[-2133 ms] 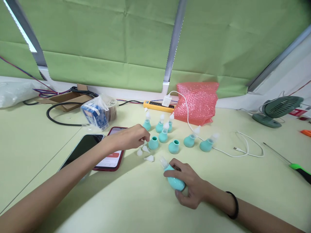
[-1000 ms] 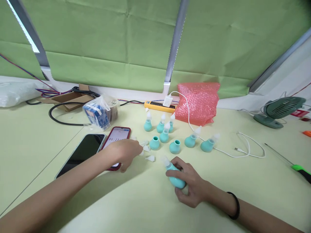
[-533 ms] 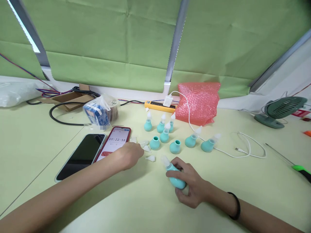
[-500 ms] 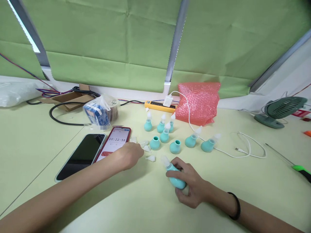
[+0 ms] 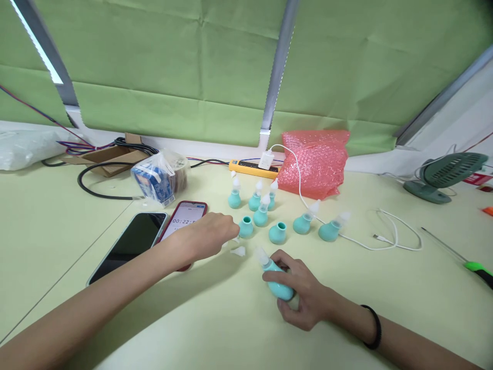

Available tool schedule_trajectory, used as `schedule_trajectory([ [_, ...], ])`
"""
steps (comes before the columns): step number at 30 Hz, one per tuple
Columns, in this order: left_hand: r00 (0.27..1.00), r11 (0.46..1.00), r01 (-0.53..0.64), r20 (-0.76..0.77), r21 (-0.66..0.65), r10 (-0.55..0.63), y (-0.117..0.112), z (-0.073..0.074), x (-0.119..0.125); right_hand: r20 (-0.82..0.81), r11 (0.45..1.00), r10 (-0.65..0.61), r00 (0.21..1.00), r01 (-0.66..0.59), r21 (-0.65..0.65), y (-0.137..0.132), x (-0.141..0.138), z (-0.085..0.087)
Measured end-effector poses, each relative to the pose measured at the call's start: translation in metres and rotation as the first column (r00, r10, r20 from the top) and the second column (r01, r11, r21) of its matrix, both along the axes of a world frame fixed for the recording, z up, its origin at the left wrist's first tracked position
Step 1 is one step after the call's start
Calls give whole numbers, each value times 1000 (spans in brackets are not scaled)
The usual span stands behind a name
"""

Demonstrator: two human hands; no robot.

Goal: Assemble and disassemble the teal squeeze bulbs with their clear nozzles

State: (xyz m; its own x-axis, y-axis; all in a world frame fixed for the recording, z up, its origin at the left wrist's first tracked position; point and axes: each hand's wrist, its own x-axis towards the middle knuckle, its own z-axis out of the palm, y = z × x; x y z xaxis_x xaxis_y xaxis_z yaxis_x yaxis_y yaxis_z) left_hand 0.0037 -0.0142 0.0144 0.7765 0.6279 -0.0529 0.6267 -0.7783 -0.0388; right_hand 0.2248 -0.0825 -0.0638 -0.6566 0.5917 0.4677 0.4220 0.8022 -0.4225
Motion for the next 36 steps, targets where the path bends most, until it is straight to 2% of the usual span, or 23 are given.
schedule_trajectory([
  [4,996,976,86,-49,199,-78,2,-2,2,7,1000,-5,1000,5,-9,0,0,0],
  [11,991,963,119,-83,241,-102,1,0,13,20,1000,-17,1000,17,2,-1,-1,1],
  [15,983,947,184,-31,263,-182,-15,0,29,-6,1000,-14,1000,14,-12,-1,1,1],
  [18,962,932,259,21,253,-273,-31,-11,43,-55,1000,-22,998,21,-2,-2,1,2],
  [22,965,928,251,9,275,-264,-44,-32,56,33,995,-96,995,96,18,-6,-2,2],
  [25,962,910,256,1,325,-271,-46,-41,59,82,992,-113,990,108,66,-8,-5,1],
  [27,960,916,274,-17,293,-281,-45,-42,60,113,994,-88,990,79,79,-9,-6,1],
  [30,960,952,280,-57,126,-275,-44,-38,62,160,991,-41,986,19,136,-10,-6,1],
  [33,969,974,224,-97,-32,-226,-46,-33,63,226,966,-27,974,-33,257,-10,-8,3],
  [36,976,979,176,-113,-103,-187,-49,-30,62,309,936,-24,951,-87,340,-11,-9,3],
])
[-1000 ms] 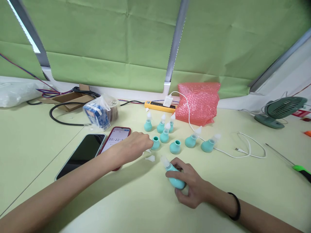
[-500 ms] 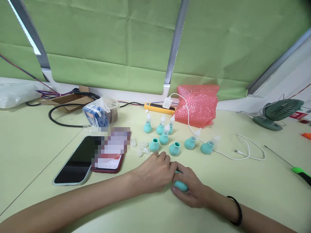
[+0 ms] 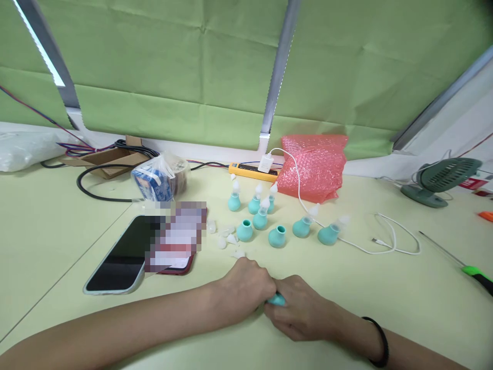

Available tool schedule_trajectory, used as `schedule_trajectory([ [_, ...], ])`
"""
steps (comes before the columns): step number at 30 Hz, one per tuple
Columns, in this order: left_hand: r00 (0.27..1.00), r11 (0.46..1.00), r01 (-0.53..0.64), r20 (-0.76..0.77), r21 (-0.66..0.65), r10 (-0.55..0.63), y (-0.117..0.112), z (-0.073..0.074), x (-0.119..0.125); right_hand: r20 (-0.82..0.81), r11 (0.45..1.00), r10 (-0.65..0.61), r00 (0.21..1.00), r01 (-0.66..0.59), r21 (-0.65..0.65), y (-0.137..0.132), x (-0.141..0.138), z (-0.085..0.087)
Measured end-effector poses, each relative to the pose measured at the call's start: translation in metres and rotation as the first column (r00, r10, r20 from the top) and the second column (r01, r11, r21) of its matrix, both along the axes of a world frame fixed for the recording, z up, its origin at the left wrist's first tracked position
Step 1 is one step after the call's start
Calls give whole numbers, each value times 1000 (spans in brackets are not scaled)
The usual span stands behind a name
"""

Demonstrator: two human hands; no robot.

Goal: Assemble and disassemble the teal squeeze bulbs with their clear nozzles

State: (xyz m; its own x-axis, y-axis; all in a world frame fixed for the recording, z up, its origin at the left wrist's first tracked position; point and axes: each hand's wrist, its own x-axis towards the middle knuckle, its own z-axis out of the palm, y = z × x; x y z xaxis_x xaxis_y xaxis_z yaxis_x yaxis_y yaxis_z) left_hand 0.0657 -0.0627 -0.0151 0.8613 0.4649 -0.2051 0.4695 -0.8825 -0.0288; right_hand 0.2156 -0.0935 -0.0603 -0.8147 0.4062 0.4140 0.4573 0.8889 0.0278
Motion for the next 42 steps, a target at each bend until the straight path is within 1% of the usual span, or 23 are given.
schedule_trajectory([
  [5,999,997,1,38,-79,2,-4,4,-8,128,998,-40,991,34,55,-3,1,-5],
  [8,998,996,-23,51,-84,27,-6,3,-8,105,998,-47,993,42,49,-3,3,-6],
  [10,997,997,-60,42,-44,62,-6,-1,-4,22,999,-52,998,52,5,-2,4,-5],
  [13,990,986,-123,85,108,114,-4,-10,3,-108,989,-111,988,99,-112,-2,3,-4],
  [15,986,972,-118,139,201,91,-2,-15,6,-155,972,-158,975,126,-198,-3,2,-3],
  [16,987,972,-94,146,215,63,-1,-16,6,-165,964,-170,971,130,-232,-4,2,-3],
  [19,997,989,14,74,150,-25,2,-15,4,-162,953,-157,974,107,-283,-4,3,-3],
  [21,997,993,60,40,97,-64,3,-11,2,-147,956,-130,981,85,-279,-4,4,-2],
  [23,995,994,90,41,69,-93,4,-8,0,-127,961,-105,986,68,-270,-4,5,-2],
  [26,991,992,124,43,37,-126,3,-6,-3,-71,975,-55,996,38,-217,-4,5,-1],
  [29,987,988,154,37,25,-155,0,-7,-5,15,989,-17,1000,19,-149,-6,6,-1],
  [31,982,983,180,44,23,-181,-2,-7,-6,59,991,3,998,5,-131,-7,5,0],
  [33,978,979,204,51,15,-205,-4,-6,-6,67,992,24,997,-16,-121,-9,4,1],
  [38,977,977,212,19,-34,-211,-6,6,-10,16,992,72,997,-70,-101,-11,2,-1],
  [42,964,957,253,-45,-139,-261,-5,17,-15,93,990,123,988,-116,-80,-13,2,-8],
])
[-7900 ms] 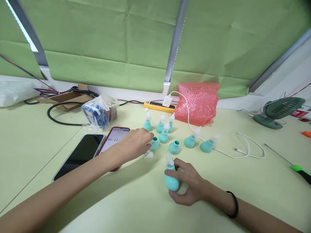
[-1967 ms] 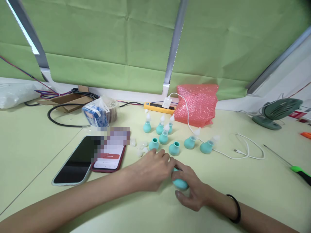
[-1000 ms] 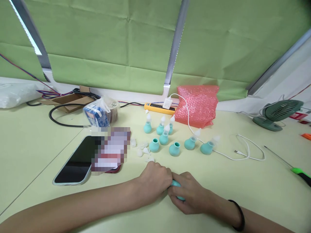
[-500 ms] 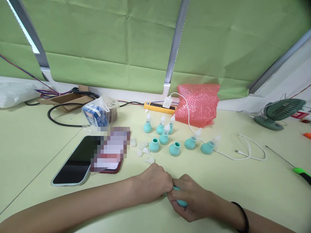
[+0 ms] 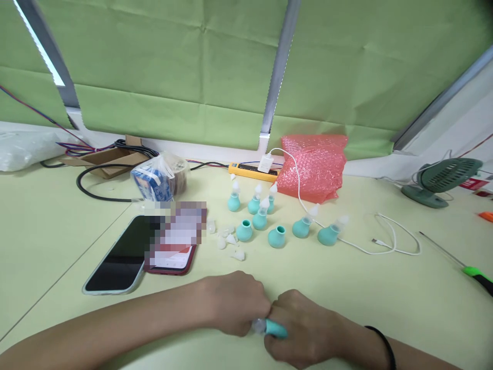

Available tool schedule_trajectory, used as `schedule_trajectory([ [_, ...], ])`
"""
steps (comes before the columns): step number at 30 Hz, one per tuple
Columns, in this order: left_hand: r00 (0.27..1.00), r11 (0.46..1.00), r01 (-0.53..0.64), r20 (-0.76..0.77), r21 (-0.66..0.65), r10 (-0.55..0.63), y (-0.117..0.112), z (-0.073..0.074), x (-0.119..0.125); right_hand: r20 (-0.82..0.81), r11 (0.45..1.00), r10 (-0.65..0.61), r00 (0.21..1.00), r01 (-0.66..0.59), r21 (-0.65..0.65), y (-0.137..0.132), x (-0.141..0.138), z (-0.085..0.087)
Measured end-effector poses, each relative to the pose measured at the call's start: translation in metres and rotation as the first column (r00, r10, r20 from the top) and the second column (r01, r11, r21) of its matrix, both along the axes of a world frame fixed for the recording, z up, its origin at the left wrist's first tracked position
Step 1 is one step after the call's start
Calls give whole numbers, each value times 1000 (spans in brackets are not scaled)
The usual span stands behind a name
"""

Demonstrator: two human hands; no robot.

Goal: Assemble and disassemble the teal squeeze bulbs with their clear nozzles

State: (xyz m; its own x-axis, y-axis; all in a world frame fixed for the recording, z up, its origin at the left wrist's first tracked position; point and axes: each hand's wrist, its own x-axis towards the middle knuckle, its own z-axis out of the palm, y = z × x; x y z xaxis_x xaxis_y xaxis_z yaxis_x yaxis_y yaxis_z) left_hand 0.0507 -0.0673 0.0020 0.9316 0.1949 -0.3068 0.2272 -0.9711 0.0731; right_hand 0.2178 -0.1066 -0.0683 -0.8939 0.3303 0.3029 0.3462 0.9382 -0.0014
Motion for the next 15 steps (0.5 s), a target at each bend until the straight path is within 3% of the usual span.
schedule_trajectory([
  [2,1000,1000,-15,-9,18,15,4,3,-3,-10,999,2,1000,-2,40,1,1,-1],
  [5,987,972,-155,59,175,147,14,2,-6,-164,996,-59,985,69,55,4,2,3],
  [9,935,900,-344,187,268,302,31,-1,-12,-345,959,-277,897,233,-163,10,2,9],
  [15,911,850,-408,211,332,355,47,-2,-20,-267,878,-473,840,425,-218,13,-4,5],
])
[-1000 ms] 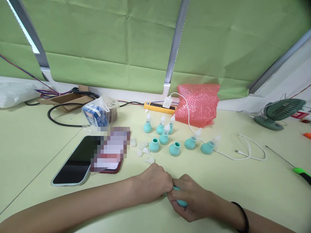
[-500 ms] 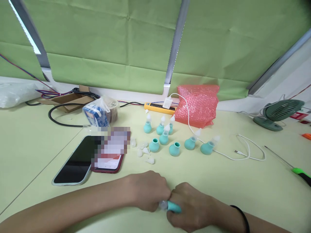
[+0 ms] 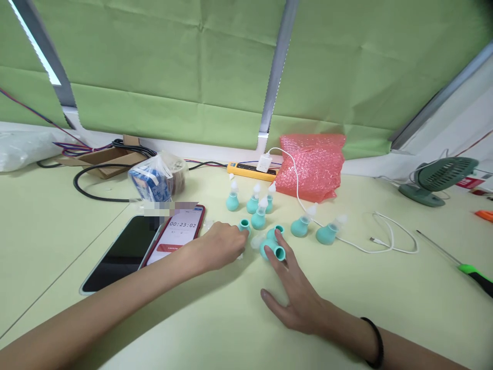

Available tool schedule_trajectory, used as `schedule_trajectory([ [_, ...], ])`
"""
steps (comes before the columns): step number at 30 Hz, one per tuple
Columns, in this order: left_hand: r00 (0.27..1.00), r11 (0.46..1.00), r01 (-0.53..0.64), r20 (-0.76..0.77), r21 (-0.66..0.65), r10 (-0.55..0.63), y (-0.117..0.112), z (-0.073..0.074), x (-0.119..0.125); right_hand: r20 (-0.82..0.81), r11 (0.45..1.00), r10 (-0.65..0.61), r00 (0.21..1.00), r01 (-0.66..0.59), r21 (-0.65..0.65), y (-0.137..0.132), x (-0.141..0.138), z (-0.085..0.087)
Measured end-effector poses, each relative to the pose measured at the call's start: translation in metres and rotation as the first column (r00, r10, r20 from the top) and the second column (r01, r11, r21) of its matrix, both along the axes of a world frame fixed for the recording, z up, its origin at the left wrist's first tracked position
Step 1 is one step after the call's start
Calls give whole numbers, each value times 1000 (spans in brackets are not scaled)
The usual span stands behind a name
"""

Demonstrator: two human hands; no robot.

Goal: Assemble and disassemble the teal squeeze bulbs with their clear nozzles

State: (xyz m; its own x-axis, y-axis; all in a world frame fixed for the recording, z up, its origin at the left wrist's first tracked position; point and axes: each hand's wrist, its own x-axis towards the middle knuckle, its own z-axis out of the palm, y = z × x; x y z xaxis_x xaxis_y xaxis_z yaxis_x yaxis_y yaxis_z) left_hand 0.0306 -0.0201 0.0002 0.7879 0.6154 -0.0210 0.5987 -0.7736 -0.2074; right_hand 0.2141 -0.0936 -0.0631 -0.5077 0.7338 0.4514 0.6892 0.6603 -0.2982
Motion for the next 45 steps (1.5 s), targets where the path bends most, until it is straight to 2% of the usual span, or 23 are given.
schedule_trajectory([
  [3,1000,1000,-24,8,17,24,4,2,0,48,1000,-18,999,18,3,1,-2,-1],
  [7,990,992,-111,93,65,105,7,8,3,47,999,-10,999,8,45,3,0,-5],
  [12,967,985,-152,218,86,131,9,7,8,-67,993,5,998,2,117,11,5,-15],
  [16,938,994,-87,341,72,58,12,-2,8,-111,984,1,994,19,177,14,6,-18],
  [21,930,1000,18,367,18,-23,17,-10,9,-56,981,0,998,11,192,11,5,-13],
  [28,918,1000,-2,396,13,-4,27,-14,29,-83,981,-5,997,20,191,16,5,-15],
  [33,873,1000,4,488,-18,5,28,-16,28,-193,984,-50,980,81,158,19,7,-18],
  [36,803,998,21,596,-61,20,27,-7,23,-265,990,-70,962,99,97,21,8,-20],
  [38,706,998,26,708,-65,28,24,3,21,-301,991,-78,950,107,80,23,8,-22],
  [39,634,998,32,773,-55,23,22,9,20,-317,991,-83,945,113,75,23,8,-22],
  [41,443,999,39,897,-17,-2,14,22,19,-337,991,-95,937,122,60,23,7,-22],
  [43,285,998,58,957,32,-48,1,32,18,-336,989,-119,934,142,43,21,7,-20],
  [44,268,993,102,960,52,-78,-6,36,18,-338,986,-139,931,163,46,20,7,-18],
  [45,295,985,168,950,48,-96,-14,39,18,-345,980,-158,925,190,61,18,7,-17],
])
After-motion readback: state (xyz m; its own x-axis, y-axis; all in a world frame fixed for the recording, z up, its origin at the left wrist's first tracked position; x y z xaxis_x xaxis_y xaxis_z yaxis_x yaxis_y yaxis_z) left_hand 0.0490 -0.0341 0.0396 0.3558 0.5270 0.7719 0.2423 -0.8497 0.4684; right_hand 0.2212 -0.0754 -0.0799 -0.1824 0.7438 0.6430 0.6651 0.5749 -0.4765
